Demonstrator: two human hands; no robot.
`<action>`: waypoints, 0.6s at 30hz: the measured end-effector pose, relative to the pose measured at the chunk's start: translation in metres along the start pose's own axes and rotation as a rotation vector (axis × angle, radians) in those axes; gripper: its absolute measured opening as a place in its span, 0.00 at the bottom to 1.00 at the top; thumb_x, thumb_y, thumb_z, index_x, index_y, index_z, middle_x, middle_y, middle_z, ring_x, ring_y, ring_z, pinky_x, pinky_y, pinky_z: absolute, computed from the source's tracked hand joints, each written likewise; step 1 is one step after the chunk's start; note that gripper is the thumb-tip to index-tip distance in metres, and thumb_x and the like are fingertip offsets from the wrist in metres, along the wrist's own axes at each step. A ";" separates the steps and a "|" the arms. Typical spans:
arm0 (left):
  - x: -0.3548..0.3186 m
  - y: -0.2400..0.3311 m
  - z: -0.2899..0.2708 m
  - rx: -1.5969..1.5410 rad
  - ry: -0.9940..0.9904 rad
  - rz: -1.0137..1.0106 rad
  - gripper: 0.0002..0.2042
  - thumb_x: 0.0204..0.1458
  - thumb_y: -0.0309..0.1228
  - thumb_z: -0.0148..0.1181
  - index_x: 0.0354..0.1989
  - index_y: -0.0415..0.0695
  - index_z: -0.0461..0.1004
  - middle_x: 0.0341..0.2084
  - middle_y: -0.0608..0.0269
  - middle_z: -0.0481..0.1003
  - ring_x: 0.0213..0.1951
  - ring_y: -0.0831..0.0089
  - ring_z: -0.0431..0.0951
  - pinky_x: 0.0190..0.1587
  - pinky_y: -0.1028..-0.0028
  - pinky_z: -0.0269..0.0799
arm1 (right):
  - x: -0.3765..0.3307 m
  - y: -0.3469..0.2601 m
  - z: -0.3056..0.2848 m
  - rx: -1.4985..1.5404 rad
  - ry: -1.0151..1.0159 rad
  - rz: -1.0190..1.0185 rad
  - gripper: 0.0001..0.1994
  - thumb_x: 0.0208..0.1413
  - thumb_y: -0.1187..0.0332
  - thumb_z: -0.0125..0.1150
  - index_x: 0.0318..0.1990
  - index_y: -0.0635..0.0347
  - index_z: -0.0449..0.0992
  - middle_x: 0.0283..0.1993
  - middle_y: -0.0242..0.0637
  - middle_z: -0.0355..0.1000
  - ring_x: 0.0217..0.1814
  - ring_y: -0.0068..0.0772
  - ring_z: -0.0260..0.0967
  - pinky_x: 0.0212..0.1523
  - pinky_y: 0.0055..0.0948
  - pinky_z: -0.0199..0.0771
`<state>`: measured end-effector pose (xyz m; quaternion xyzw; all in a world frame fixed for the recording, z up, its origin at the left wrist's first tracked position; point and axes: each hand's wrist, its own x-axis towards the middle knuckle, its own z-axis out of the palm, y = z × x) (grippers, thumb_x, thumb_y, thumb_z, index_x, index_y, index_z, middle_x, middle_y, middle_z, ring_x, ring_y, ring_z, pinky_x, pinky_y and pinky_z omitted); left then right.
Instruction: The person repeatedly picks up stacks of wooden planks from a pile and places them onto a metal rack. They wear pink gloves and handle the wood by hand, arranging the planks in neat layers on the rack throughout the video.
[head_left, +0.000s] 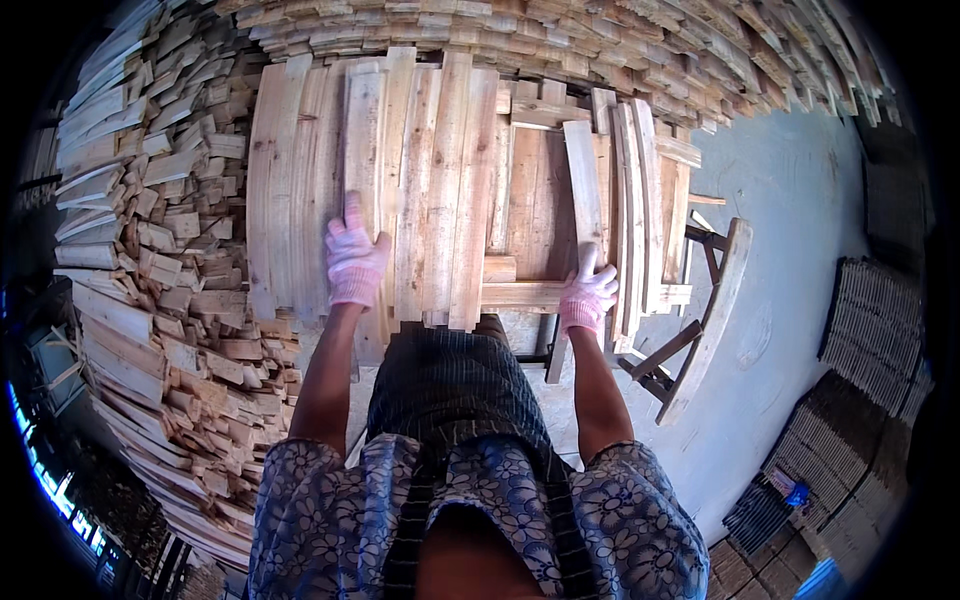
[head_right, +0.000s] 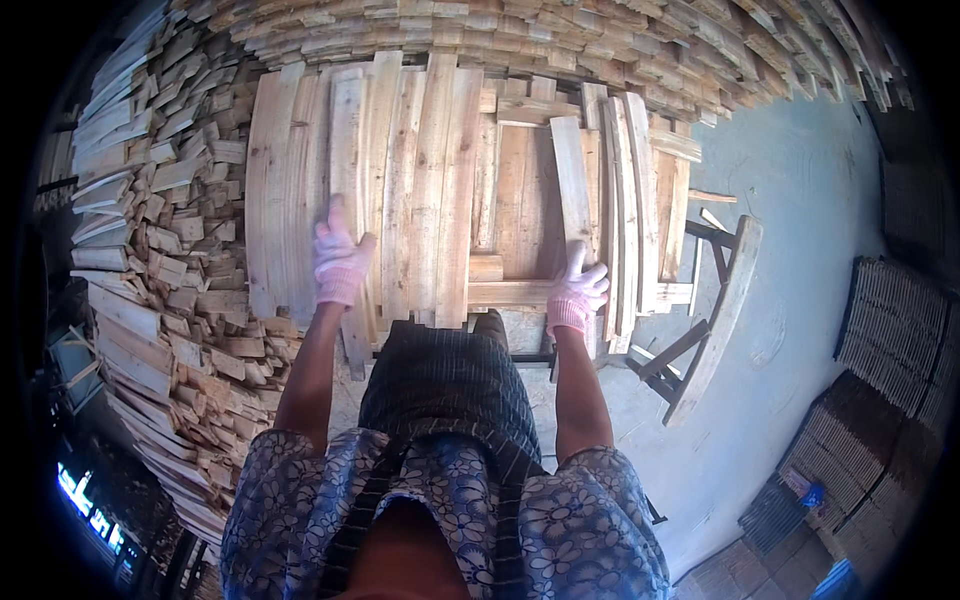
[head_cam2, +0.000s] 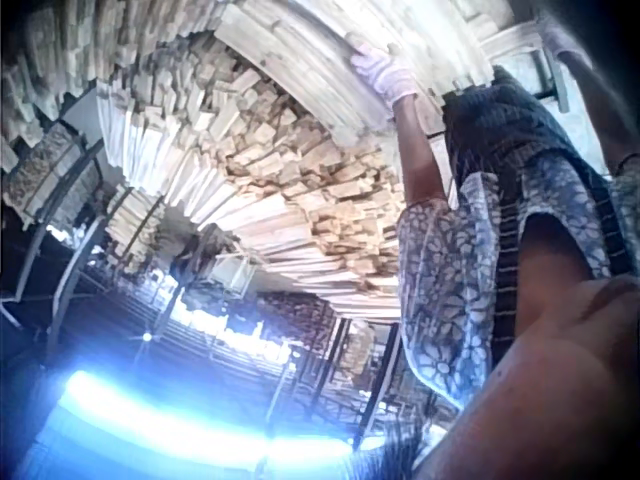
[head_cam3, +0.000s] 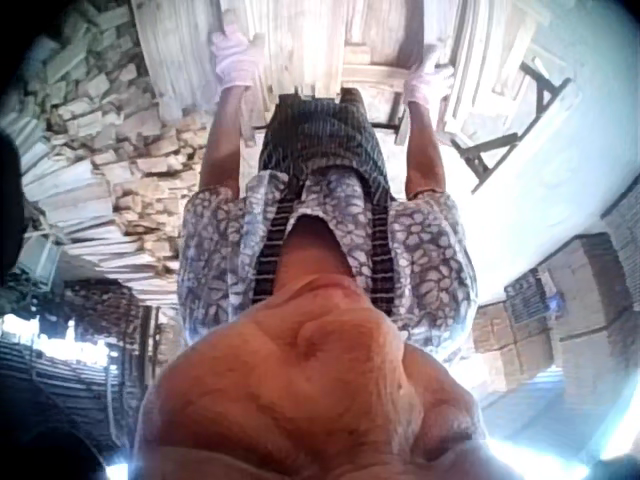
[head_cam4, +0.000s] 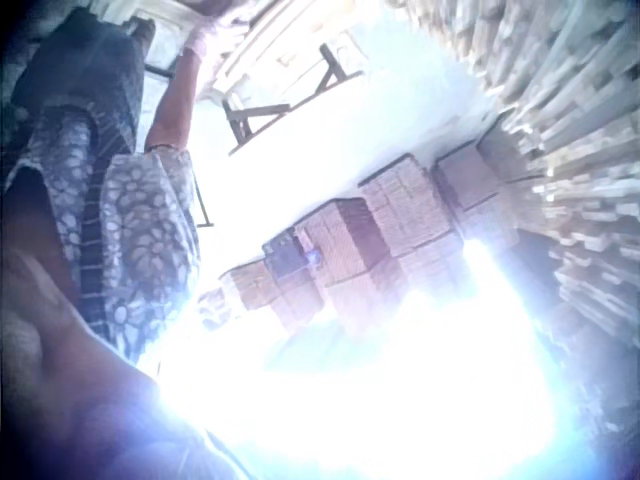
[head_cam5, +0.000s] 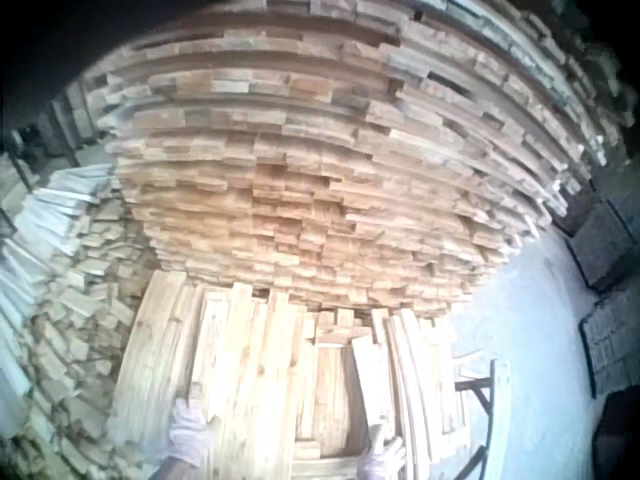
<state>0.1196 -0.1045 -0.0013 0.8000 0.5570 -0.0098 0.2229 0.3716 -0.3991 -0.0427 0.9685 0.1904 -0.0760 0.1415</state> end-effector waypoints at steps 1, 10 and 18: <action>0.010 0.007 0.002 0.117 -0.045 -0.043 0.42 0.50 0.38 0.67 0.73 0.59 0.49 0.54 0.41 0.64 0.55 0.40 0.69 0.54 0.46 0.70 | 0.007 0.001 0.013 -0.014 -0.011 0.049 0.36 0.60 0.60 0.60 0.74 0.31 0.50 0.53 0.48 0.61 0.53 0.55 0.64 0.50 0.55 0.68; 0.021 0.023 -0.001 0.100 -0.041 -0.132 0.43 0.52 0.41 0.65 0.74 0.59 0.45 0.54 0.41 0.65 0.55 0.41 0.69 0.55 0.47 0.70 | 0.018 -0.085 -0.066 0.697 -0.255 -0.106 0.38 0.61 0.57 0.63 0.74 0.36 0.49 0.56 0.58 0.64 0.53 0.60 0.70 0.51 0.55 0.75; 0.027 0.026 0.001 0.069 -0.130 -0.115 0.44 0.52 0.39 0.64 0.75 0.62 0.42 0.57 0.38 0.63 0.57 0.39 0.68 0.58 0.49 0.68 | 0.015 -0.155 -0.012 0.892 -0.172 -0.221 0.29 0.64 0.61 0.58 0.72 0.46 0.59 0.60 0.60 0.60 0.58 0.62 0.68 0.58 0.47 0.73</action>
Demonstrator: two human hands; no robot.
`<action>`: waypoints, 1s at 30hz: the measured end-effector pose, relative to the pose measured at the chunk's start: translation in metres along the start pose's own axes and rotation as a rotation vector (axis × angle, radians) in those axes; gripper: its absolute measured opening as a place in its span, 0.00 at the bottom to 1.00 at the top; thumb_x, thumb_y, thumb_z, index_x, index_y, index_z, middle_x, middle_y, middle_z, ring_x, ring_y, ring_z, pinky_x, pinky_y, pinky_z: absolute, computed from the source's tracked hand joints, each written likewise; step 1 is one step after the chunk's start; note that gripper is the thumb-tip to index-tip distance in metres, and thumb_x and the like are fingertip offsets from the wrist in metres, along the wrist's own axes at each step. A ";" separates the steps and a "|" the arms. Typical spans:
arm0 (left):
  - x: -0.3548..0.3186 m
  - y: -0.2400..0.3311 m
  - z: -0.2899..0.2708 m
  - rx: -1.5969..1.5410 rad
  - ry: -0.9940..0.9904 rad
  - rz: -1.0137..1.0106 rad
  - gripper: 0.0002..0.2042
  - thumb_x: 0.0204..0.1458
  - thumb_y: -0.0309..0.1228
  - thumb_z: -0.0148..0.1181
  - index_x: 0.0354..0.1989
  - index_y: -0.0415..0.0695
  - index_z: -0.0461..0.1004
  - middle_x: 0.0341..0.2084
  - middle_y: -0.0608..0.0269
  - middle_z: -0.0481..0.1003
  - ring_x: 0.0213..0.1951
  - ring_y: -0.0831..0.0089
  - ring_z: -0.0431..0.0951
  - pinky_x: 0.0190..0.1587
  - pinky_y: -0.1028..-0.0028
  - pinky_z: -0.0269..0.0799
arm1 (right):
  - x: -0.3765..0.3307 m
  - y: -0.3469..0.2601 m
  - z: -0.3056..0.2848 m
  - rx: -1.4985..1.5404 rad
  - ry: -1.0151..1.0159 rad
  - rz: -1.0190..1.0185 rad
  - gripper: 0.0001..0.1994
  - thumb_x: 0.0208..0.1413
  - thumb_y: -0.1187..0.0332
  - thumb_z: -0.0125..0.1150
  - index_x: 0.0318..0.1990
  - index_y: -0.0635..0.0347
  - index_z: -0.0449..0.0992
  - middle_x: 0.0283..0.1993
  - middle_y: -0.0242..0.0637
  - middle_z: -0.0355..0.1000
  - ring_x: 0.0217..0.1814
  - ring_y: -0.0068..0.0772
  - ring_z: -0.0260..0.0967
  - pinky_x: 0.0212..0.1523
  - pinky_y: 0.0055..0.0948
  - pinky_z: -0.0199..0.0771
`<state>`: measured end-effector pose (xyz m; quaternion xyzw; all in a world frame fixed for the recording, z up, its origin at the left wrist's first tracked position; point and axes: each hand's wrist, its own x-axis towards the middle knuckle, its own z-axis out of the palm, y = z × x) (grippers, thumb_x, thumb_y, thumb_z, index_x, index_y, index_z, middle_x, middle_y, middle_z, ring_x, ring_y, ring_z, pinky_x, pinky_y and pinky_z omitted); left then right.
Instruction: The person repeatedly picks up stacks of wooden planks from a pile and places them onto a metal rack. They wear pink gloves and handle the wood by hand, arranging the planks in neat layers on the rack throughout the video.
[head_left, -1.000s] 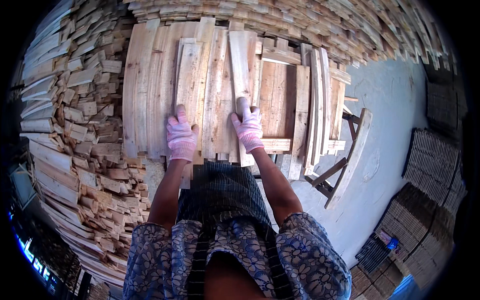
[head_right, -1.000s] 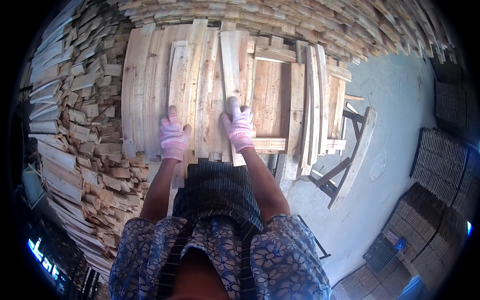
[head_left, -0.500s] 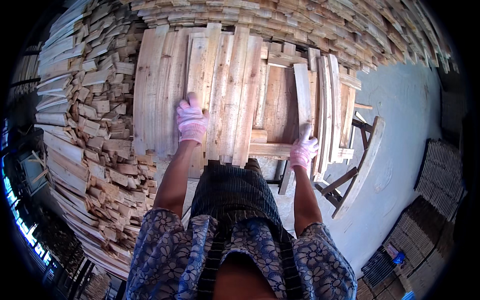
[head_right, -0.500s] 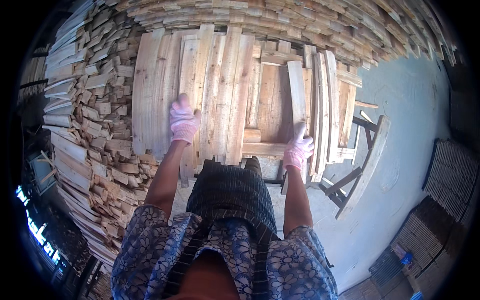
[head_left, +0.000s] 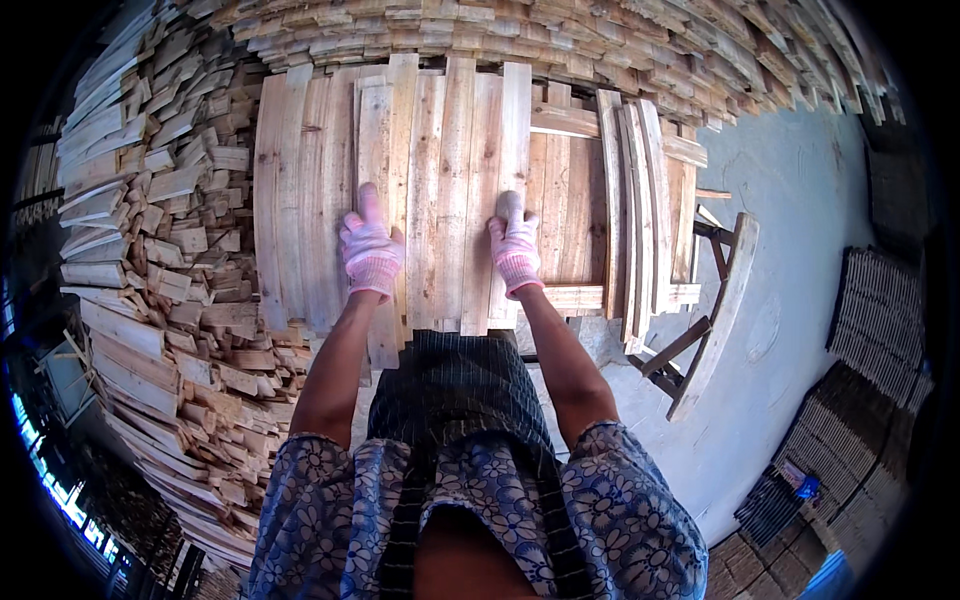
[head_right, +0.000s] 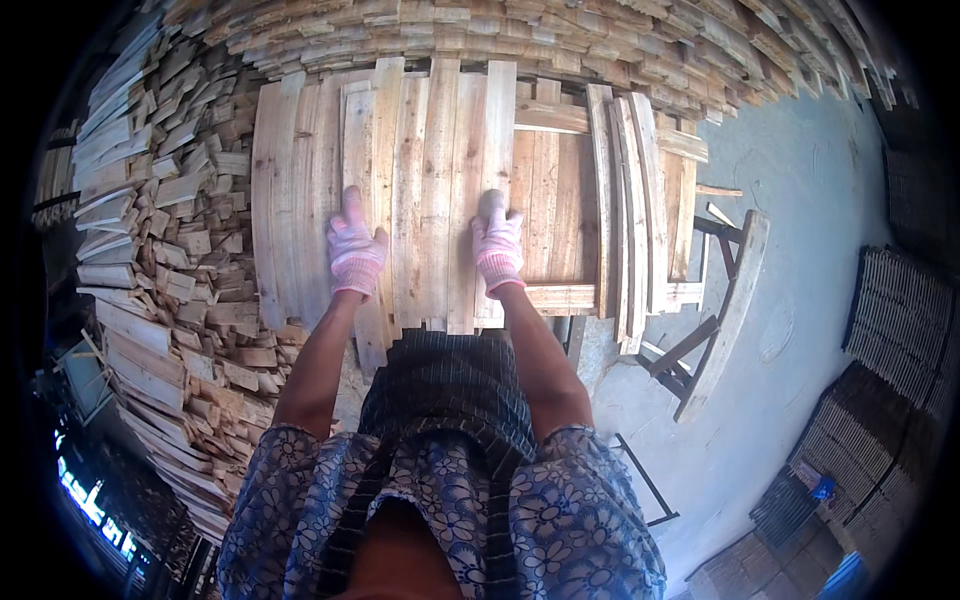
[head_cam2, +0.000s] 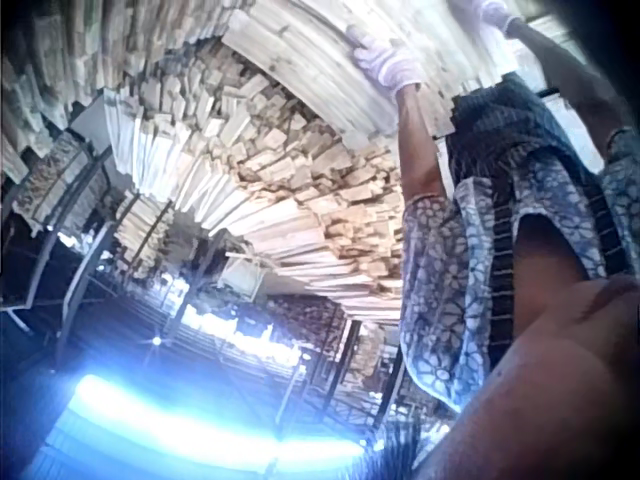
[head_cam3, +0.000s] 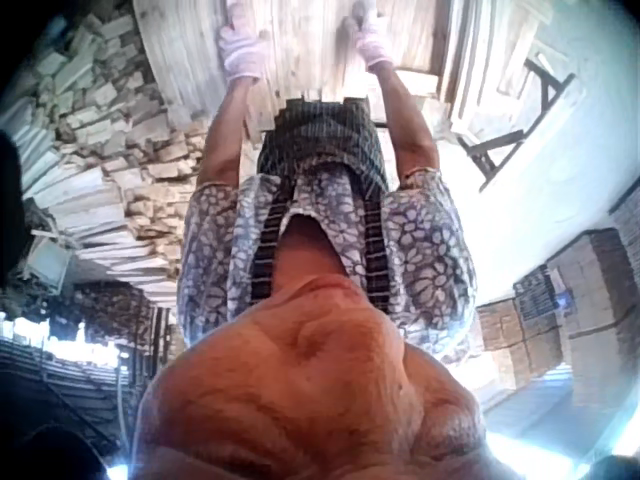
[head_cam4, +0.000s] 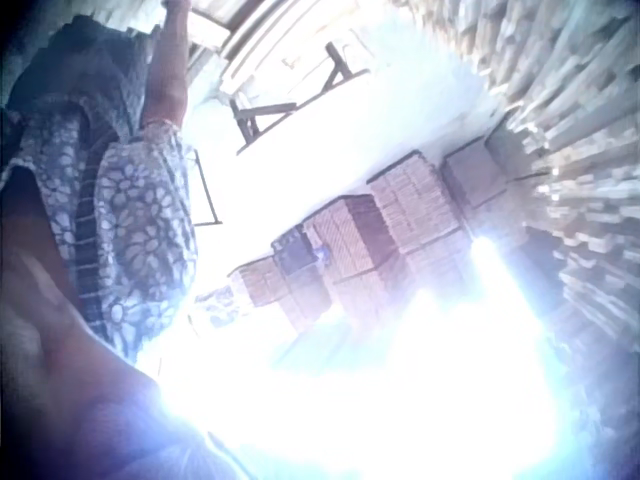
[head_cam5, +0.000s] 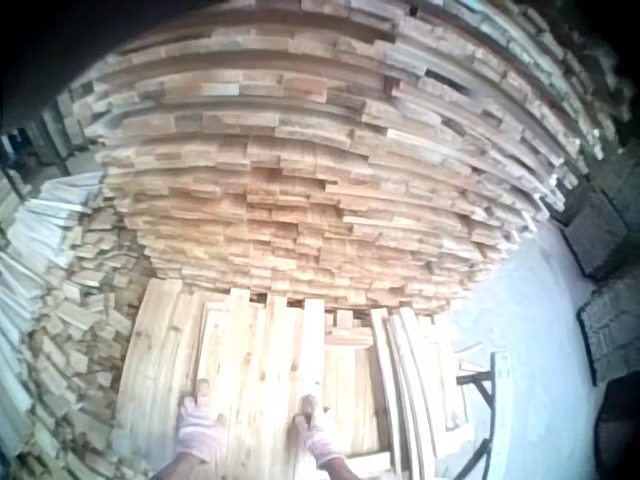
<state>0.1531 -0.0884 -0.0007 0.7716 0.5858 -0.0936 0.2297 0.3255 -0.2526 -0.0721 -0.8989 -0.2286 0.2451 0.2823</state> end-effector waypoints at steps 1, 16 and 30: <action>0.002 -0.009 0.005 -0.063 0.051 0.042 0.45 0.52 0.37 0.64 0.76 0.65 0.42 0.57 0.38 0.63 0.57 0.37 0.67 0.59 0.48 0.67 | 0.008 0.007 -0.016 0.055 -0.142 -0.031 0.29 0.63 0.62 0.59 0.71 0.43 0.60 0.59 0.58 0.62 0.58 0.60 0.69 0.59 0.46 0.72; -0.046 0.035 0.040 0.024 0.086 0.068 0.43 0.53 0.42 0.64 0.76 0.60 0.46 0.54 0.39 0.65 0.58 0.42 0.67 0.60 0.51 0.68 | 0.070 0.157 -0.257 -0.255 0.020 0.101 0.36 0.53 0.60 0.66 0.71 0.48 0.60 0.65 0.54 0.61 0.60 0.58 0.67 0.61 0.44 0.71; -0.045 0.040 0.040 0.131 0.079 0.015 0.42 0.56 0.50 0.61 0.76 0.62 0.45 0.51 0.39 0.67 0.51 0.41 0.71 0.55 0.50 0.69 | 0.042 0.017 -0.126 -0.352 -0.011 0.098 0.29 0.60 0.56 0.62 0.66 0.45 0.59 0.66 0.59 0.58 0.64 0.65 0.63 0.56 0.56 0.73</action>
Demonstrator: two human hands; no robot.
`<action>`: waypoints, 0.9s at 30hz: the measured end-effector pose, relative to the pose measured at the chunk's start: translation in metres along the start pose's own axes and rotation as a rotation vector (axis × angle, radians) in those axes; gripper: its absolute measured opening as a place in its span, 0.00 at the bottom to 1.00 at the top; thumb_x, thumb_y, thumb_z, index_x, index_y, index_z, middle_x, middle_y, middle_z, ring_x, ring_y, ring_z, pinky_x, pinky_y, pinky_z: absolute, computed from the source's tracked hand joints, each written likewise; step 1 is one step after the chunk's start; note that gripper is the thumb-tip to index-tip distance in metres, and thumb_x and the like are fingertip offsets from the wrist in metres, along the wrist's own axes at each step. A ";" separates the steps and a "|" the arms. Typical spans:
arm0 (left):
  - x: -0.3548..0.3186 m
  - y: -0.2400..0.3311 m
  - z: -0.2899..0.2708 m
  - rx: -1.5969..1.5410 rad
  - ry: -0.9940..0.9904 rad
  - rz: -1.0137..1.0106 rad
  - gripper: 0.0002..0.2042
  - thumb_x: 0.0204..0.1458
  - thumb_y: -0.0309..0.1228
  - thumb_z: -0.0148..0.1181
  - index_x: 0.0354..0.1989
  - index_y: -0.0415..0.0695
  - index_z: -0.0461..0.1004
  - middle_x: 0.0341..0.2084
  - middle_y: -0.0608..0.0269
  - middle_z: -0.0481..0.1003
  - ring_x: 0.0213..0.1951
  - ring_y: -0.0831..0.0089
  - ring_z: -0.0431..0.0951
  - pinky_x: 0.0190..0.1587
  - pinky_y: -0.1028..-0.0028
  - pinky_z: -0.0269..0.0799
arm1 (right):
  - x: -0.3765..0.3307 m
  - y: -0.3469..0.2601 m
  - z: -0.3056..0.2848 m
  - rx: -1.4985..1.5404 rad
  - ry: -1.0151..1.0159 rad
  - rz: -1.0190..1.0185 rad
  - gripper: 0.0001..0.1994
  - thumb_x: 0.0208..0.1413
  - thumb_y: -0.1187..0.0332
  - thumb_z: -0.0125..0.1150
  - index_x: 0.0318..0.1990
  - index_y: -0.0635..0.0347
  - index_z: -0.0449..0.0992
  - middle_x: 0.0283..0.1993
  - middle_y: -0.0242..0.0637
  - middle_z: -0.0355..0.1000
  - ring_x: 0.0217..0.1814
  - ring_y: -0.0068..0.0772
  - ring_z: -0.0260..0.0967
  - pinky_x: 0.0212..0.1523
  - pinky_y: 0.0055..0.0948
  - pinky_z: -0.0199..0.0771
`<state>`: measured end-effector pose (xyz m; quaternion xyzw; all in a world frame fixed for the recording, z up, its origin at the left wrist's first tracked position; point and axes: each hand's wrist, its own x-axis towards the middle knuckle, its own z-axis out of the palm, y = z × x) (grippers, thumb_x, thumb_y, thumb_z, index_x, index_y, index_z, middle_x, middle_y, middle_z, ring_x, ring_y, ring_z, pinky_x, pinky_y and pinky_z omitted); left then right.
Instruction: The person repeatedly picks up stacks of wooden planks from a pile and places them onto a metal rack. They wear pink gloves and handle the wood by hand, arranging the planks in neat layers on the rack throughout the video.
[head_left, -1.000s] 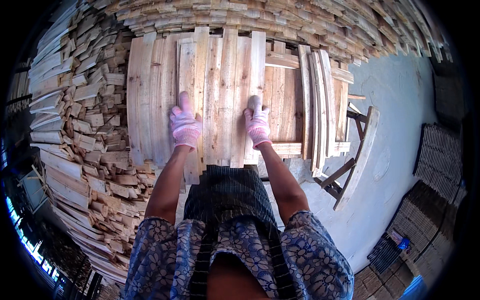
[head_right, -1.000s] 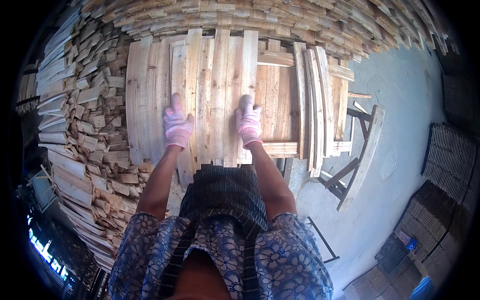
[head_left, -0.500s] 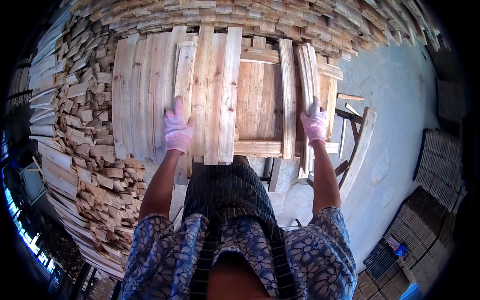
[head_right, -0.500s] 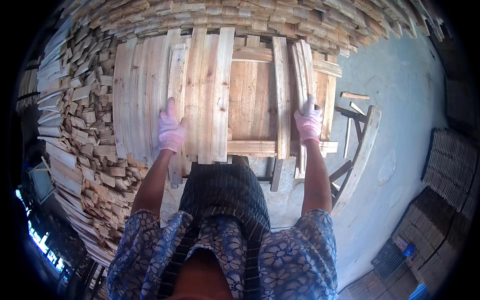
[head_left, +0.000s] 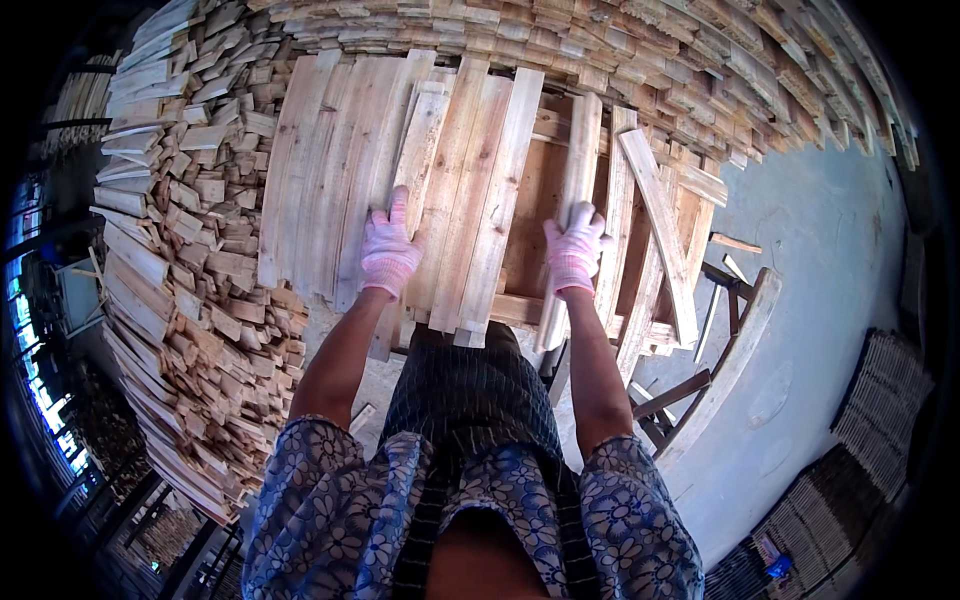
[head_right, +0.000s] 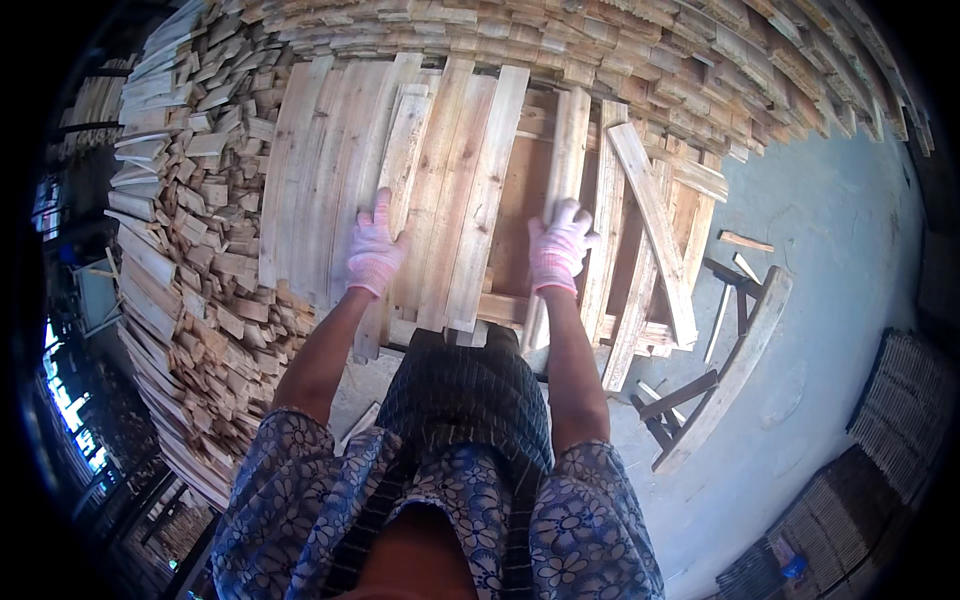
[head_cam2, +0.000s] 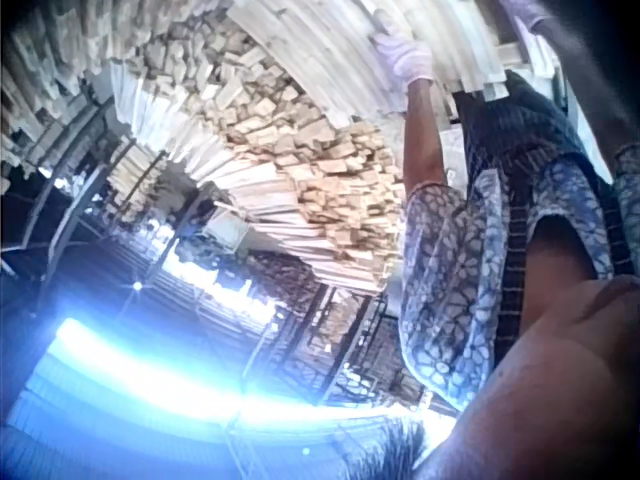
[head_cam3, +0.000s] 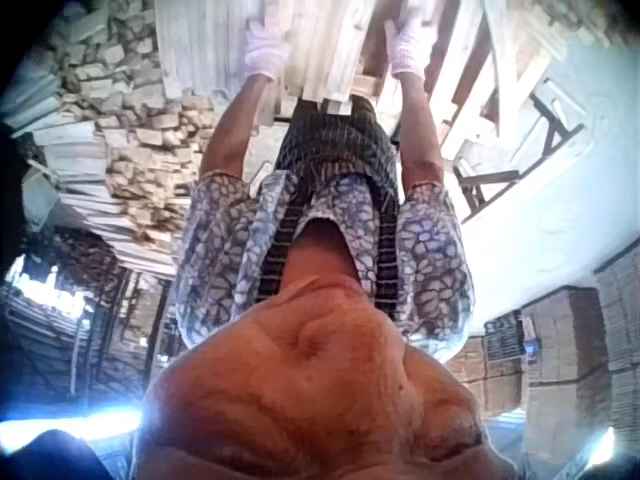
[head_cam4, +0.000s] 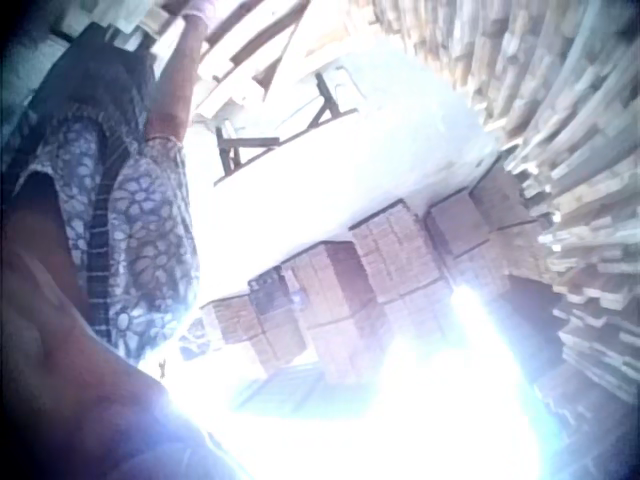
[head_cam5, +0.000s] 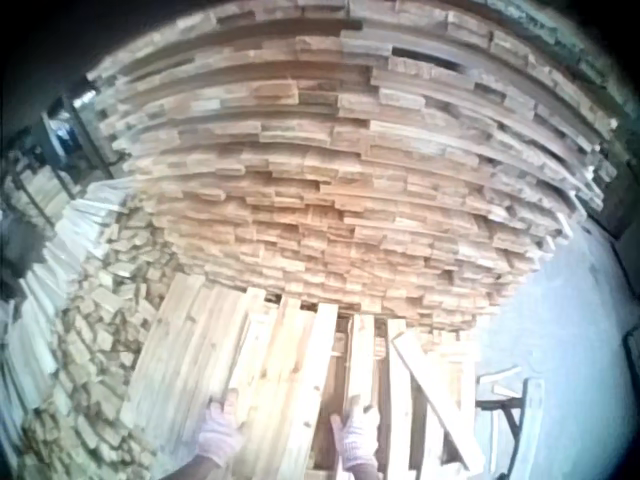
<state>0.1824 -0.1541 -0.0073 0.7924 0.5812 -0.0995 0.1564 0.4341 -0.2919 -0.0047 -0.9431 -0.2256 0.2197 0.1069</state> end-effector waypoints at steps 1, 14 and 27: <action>-0.001 0.004 -0.006 -0.053 -0.037 0.015 0.42 0.56 0.50 0.61 0.76 0.62 0.45 0.52 0.39 0.66 0.53 0.41 0.70 0.56 0.51 0.69 | -0.001 0.002 0.024 0.057 0.025 -0.073 0.31 0.61 0.55 0.62 0.69 0.43 0.57 0.68 0.60 0.56 0.66 0.66 0.60 0.59 0.55 0.71; 0.005 -0.003 0.006 -0.063 -0.015 0.018 0.44 0.55 0.45 0.62 0.77 0.61 0.42 0.57 0.38 0.63 0.61 0.41 0.65 0.64 0.51 0.65 | 0.066 0.051 -0.056 -0.475 0.317 -0.278 0.33 0.59 0.53 0.62 0.71 0.38 0.59 0.66 0.51 0.64 0.65 0.57 0.66 0.64 0.50 0.68; -0.003 0.009 0.002 0.006 0.027 -0.023 0.42 0.55 0.46 0.62 0.76 0.62 0.45 0.57 0.41 0.64 0.58 0.42 0.67 0.59 0.49 0.69 | 0.075 0.124 -0.011 0.068 0.169 -0.354 0.31 0.62 0.59 0.61 0.72 0.39 0.61 0.59 0.59 0.64 0.55 0.61 0.69 0.55 0.50 0.71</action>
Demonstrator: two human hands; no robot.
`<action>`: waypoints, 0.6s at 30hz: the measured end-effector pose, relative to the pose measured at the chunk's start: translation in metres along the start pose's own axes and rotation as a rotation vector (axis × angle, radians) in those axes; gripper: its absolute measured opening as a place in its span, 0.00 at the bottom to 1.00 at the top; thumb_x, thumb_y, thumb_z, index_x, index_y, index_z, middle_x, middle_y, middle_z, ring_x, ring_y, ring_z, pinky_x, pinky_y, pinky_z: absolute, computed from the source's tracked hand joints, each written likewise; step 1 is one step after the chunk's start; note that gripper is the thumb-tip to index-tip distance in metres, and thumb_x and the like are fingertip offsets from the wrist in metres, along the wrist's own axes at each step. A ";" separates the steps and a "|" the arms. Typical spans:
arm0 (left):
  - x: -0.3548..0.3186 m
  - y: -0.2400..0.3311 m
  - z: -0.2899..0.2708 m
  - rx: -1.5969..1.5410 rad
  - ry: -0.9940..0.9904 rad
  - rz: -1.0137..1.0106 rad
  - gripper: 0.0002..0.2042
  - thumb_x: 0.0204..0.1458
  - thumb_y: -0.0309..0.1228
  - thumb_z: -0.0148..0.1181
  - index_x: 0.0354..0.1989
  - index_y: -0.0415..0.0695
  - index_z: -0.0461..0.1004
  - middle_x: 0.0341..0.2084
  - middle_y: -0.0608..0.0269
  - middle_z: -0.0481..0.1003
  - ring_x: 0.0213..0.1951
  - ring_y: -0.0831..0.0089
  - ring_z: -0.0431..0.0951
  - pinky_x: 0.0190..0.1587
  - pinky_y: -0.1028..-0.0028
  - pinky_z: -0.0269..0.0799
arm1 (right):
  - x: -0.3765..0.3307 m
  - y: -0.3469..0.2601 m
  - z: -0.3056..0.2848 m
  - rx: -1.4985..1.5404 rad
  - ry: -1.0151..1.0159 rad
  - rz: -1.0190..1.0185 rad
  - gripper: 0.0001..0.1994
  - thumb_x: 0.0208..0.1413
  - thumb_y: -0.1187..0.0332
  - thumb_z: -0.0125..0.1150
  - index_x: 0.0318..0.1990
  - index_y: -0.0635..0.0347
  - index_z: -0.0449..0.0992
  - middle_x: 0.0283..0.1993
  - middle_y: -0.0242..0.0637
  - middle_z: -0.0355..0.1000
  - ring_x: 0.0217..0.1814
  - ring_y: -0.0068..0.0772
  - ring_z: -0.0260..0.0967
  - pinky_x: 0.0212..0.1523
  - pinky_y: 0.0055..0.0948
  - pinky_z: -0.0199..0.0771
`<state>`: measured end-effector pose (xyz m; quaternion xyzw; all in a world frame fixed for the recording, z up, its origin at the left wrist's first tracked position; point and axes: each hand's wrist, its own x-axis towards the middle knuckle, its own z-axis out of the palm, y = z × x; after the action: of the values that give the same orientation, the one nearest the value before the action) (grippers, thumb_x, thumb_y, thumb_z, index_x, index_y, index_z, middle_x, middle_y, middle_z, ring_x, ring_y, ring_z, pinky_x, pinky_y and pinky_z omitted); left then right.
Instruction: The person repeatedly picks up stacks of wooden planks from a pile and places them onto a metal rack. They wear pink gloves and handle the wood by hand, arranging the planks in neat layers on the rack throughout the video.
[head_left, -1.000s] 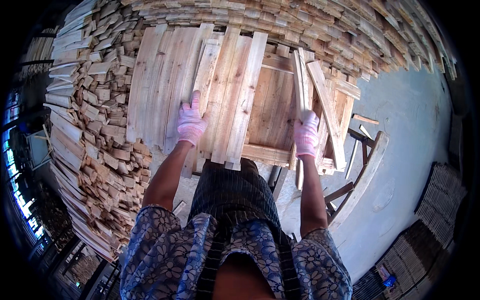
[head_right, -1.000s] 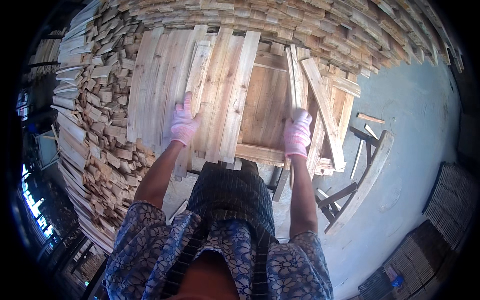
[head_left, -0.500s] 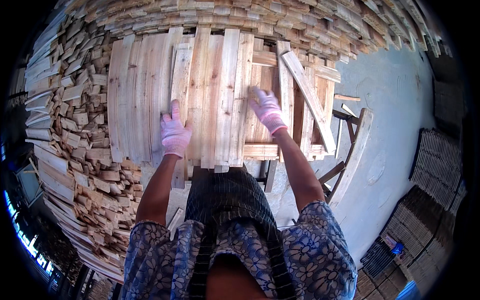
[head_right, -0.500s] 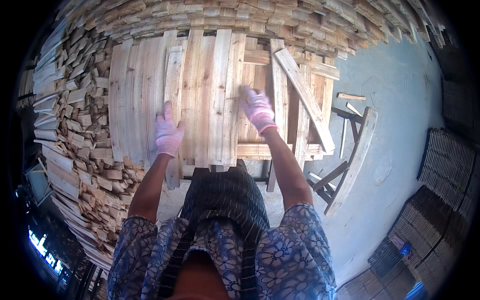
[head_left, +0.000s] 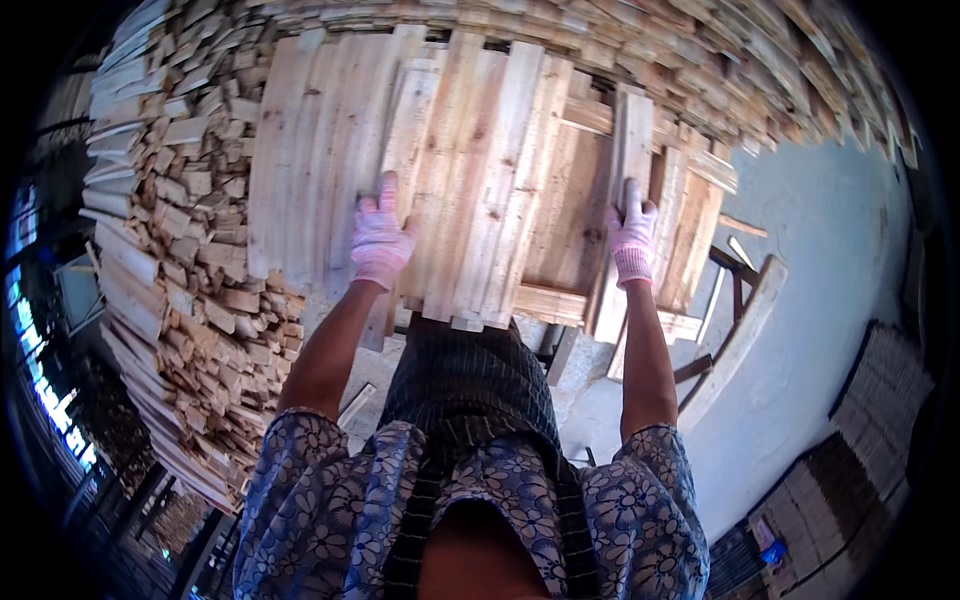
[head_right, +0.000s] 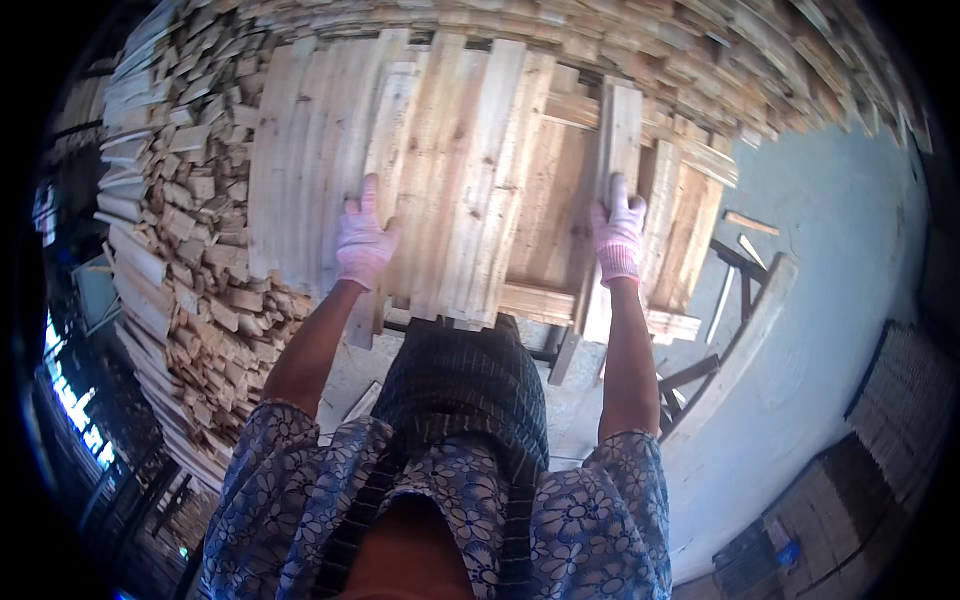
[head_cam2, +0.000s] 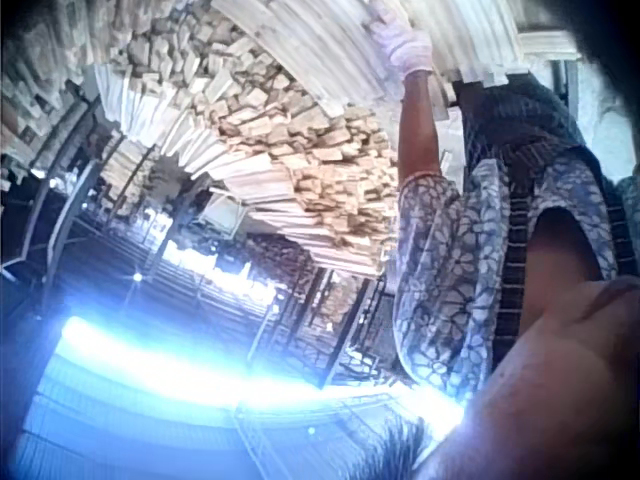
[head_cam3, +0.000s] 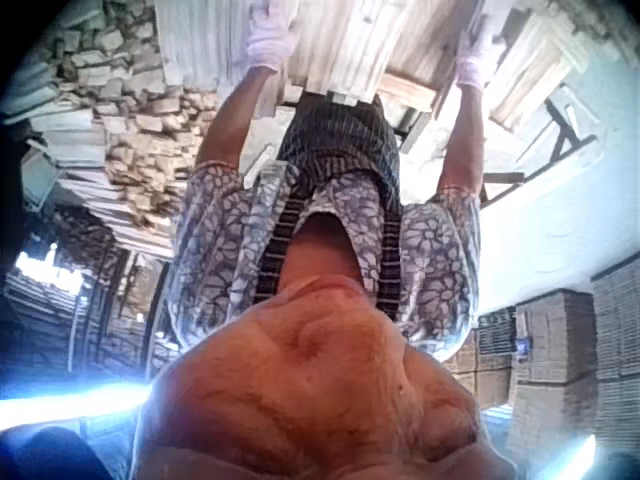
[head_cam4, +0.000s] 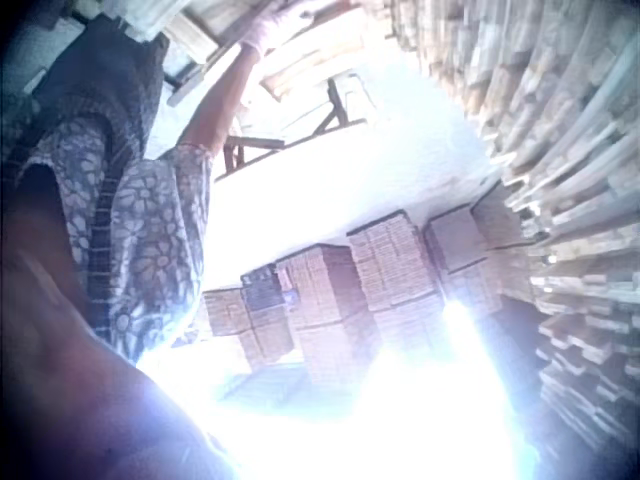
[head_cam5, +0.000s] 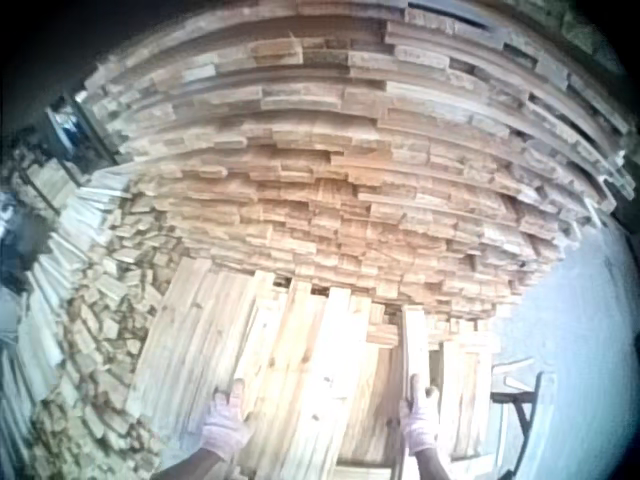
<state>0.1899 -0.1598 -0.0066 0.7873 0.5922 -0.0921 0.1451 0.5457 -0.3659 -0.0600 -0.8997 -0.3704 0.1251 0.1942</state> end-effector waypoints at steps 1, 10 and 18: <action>-0.002 0.000 -0.002 0.011 -0.013 -0.004 0.42 0.55 0.46 0.62 0.76 0.61 0.45 0.58 0.41 0.64 0.58 0.42 0.68 0.59 0.49 0.68 | 0.001 -0.017 0.007 0.020 -0.021 0.102 0.31 0.61 0.60 0.62 0.72 0.35 0.61 0.61 0.59 0.61 0.57 0.61 0.68 0.57 0.50 0.72; 0.002 -0.002 0.003 0.023 0.013 0.012 0.41 0.55 0.46 0.62 0.75 0.60 0.46 0.57 0.39 0.65 0.59 0.42 0.67 0.61 0.49 0.66 | -0.018 -0.128 0.073 0.209 -0.031 0.155 0.27 0.69 0.59 0.53 0.74 0.44 0.59 0.61 0.60 0.57 0.57 0.59 0.66 0.62 0.45 0.67; -0.002 -0.009 -0.007 -0.047 -0.109 -0.007 0.40 0.58 0.52 0.58 0.76 0.60 0.46 0.54 0.39 0.65 0.59 0.41 0.67 0.62 0.51 0.66 | -0.005 -0.068 -0.021 -0.256 0.029 0.136 0.36 0.62 0.52 0.60 0.75 0.43 0.54 0.63 0.58 0.63 0.62 0.61 0.65 0.60 0.50 0.70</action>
<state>0.1802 -0.1565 -0.0002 0.7756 0.5880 -0.1213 0.1952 0.5077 -0.3310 -0.0104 -0.9419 -0.3186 0.0766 0.0742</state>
